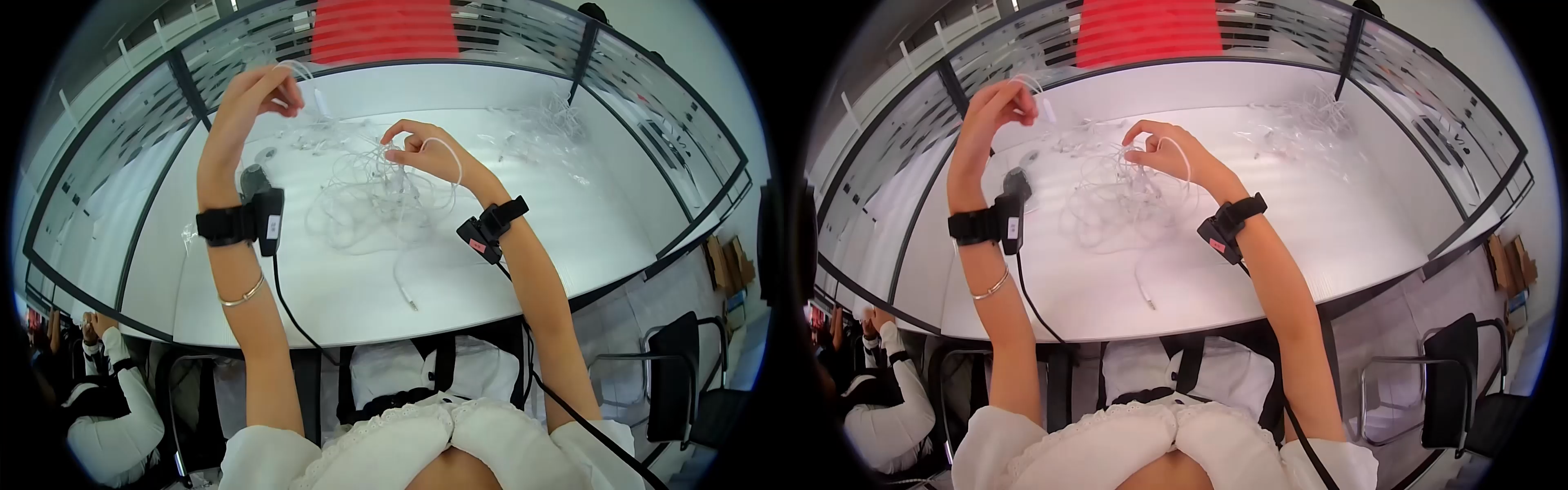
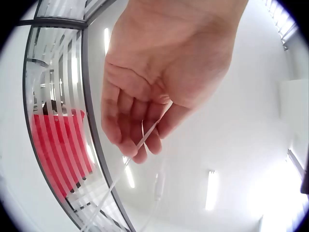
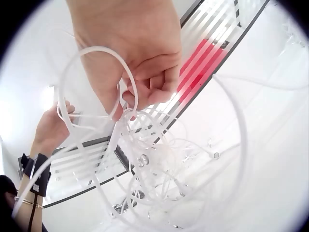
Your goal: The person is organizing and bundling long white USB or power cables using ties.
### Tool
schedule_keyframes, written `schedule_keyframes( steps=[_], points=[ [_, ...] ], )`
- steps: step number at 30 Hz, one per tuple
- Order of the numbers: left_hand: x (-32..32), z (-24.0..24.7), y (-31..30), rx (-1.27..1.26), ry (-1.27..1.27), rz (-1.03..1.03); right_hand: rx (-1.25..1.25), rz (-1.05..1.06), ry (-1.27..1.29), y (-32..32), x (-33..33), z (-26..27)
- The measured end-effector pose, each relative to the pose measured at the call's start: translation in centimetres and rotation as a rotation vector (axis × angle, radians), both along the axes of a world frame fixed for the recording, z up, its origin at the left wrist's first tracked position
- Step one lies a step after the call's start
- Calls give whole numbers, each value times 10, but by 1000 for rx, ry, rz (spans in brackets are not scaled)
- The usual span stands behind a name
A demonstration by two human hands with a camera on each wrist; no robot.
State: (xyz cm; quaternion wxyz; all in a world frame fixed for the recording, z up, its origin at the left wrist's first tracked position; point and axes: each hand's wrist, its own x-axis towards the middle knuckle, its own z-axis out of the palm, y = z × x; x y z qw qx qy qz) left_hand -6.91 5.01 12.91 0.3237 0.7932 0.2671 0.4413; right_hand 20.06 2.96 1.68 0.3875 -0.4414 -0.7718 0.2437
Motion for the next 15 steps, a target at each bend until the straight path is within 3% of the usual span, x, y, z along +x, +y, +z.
schedule_keyframes(
  steps=[4,8,11,15],
  points=[
    [-15,-8,4,-37,-25,33,46,-118,-2,3,7,-11],
    [-27,-8,15,-14,-146,75,-119,14,94,12,19,-13],
    [-26,-12,15,-42,-125,55,22,61,-45,9,8,-16],
    [-4,-10,0,-34,-9,-25,232,150,71,-15,-25,-14]
  ],
)
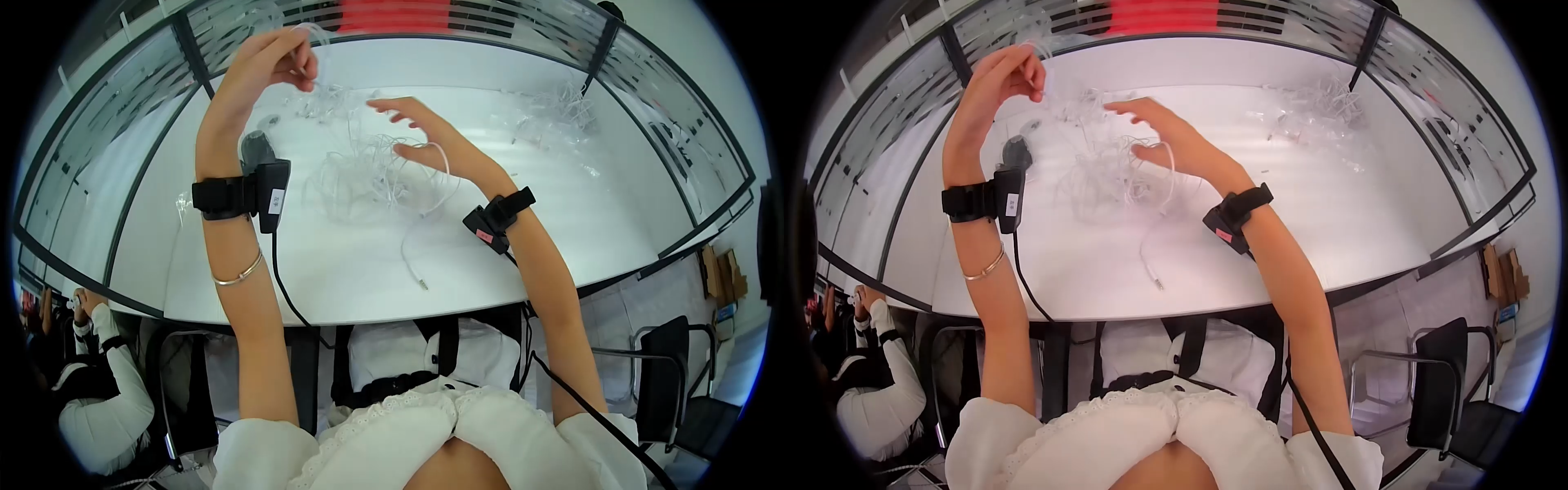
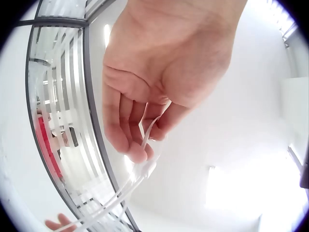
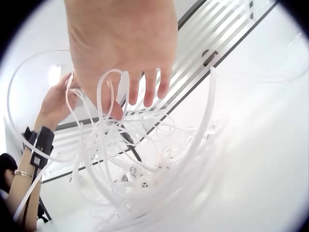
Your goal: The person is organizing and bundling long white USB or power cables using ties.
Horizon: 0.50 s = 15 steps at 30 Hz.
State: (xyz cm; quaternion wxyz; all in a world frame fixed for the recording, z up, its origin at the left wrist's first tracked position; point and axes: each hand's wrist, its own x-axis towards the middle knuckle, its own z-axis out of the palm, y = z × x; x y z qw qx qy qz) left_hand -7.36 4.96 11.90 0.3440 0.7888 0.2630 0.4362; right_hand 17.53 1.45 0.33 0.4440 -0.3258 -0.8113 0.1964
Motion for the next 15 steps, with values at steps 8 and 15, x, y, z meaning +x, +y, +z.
schedule_keyframes(
  steps=[8,15],
  points=[
    [-3,2,2,61,-140,88,-104,-22,-196,3,-5,-3],
    [-31,-7,27,-22,-577,542,-119,-46,380,15,15,10]
  ],
)
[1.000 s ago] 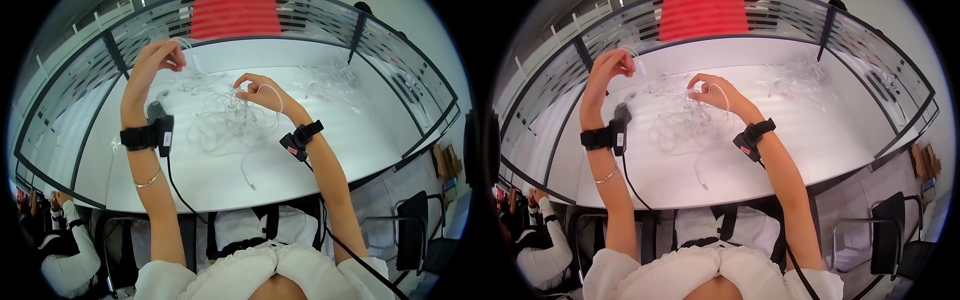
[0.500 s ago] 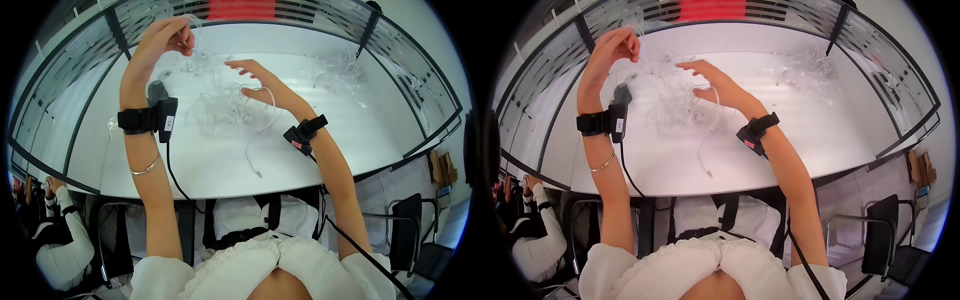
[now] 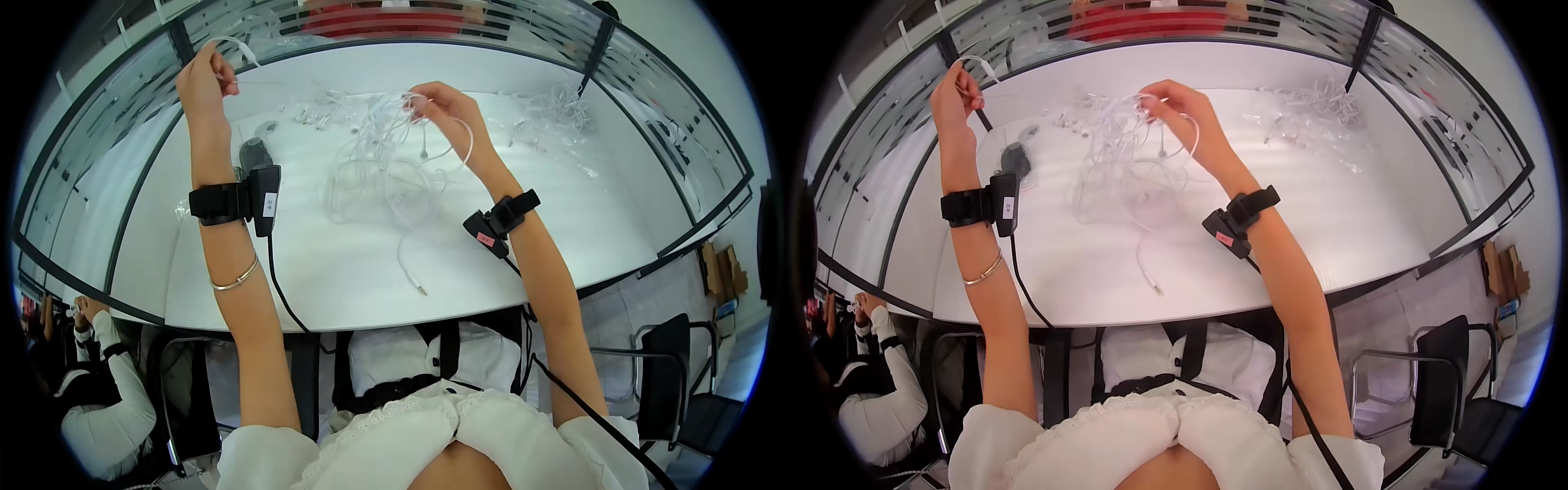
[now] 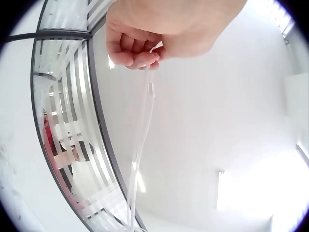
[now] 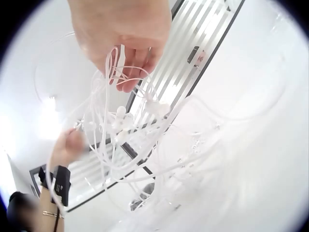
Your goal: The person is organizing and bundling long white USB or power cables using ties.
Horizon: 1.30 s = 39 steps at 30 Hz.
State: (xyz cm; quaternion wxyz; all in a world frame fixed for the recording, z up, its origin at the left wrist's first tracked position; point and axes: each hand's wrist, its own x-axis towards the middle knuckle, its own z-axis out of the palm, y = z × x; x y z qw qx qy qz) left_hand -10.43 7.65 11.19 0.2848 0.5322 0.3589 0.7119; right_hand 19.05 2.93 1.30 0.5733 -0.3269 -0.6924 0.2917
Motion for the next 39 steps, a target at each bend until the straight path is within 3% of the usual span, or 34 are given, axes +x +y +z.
schedule_keyframes(
  steps=[6,9,10,13,17,18,21,24,25,28,31,34,36,39],
  points=[
    [-12,-3,12,9,-230,-32,-20,0,142,2,20,6],
    [-20,-2,10,9,-298,8,-92,-196,337,5,35,6],
    [-22,-1,9,16,-290,19,-103,-165,347,9,49,4],
    [-28,0,10,30,-268,-24,-194,-361,410,14,67,-2],
    [-22,2,6,43,-217,-6,-295,-282,96,17,90,-7],
    [-22,2,7,51,-177,-13,-357,-236,-152,15,98,-2],
    [-17,6,2,78,-108,-50,-296,-287,-325,0,94,-4],
    [-8,13,-7,113,-99,-92,-262,-149,-393,-13,106,18],
    [-6,16,-13,114,-106,-138,-263,-264,-414,-25,99,32],
    [-5,24,-20,193,-142,-98,-334,-269,-161,-15,124,50],
    [-15,30,-10,163,8,76,-372,-324,31,-24,153,80],
    [-24,31,6,106,194,236,-254,-536,77,-21,183,96],
    [-42,29,26,97,341,323,-236,-544,182,-22,203,102],
    [-56,24,41,205,478,291,-225,-491,327,-16,244,104]
  ],
)
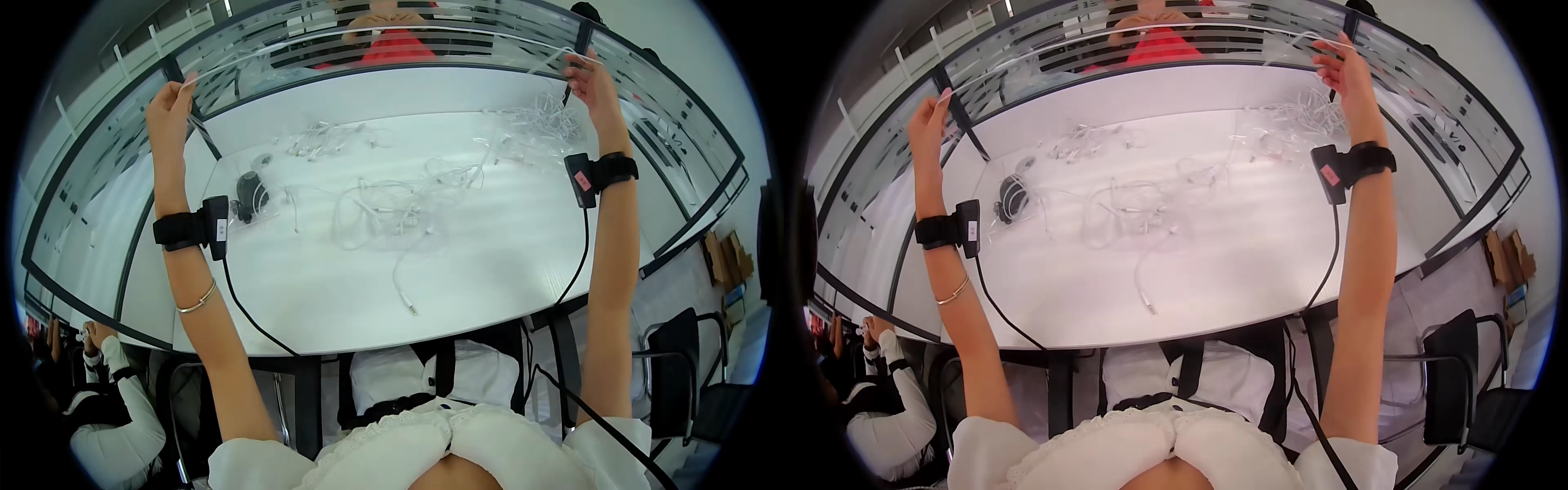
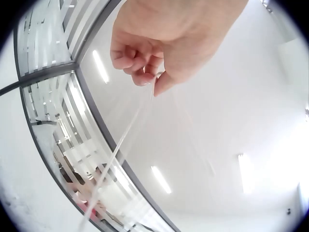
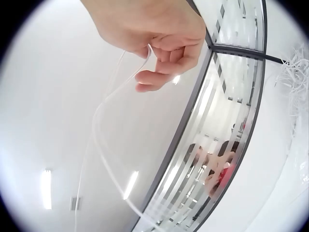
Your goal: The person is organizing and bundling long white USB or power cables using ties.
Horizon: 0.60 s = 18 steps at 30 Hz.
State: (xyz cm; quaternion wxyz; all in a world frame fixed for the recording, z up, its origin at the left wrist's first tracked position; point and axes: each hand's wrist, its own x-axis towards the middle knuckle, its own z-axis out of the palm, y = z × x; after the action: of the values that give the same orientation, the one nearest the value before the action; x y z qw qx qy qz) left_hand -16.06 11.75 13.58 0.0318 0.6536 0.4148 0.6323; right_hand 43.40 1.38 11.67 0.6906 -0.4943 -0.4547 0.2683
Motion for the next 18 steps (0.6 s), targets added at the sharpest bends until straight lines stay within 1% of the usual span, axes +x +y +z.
schedule_keyframes(
  steps=[2,3,4,6,7,10,11,14,15,18],
  points=[
    [2,-2,-10,-79,-1,-14,28,42,47,1,23,1],
    [2,-3,-16,-120,-1,-20,119,215,139,11,55,-4],
    [-3,-3,-18,-289,27,-4,190,561,168,17,93,-6],
    [-6,-12,-18,-383,16,-122,317,616,227,2,96,1],
    [-5,-13,-23,-444,51,-117,274,132,209,-15,54,15],
    [-4,-25,-26,-598,-28,-194,398,260,352,-22,71,21],
    [-3,-26,-30,-649,14,-200,408,220,393,-22,74,23],
    [-22,-40,0,-672,-83,-444,532,1011,260,-8,112,13],
    [-20,-42,1,-688,-163,-478,528,930,285,-11,105,14],
    [-7,-46,-3,-727,-235,-545,475,1102,294,-11,90,20]
  ],
)
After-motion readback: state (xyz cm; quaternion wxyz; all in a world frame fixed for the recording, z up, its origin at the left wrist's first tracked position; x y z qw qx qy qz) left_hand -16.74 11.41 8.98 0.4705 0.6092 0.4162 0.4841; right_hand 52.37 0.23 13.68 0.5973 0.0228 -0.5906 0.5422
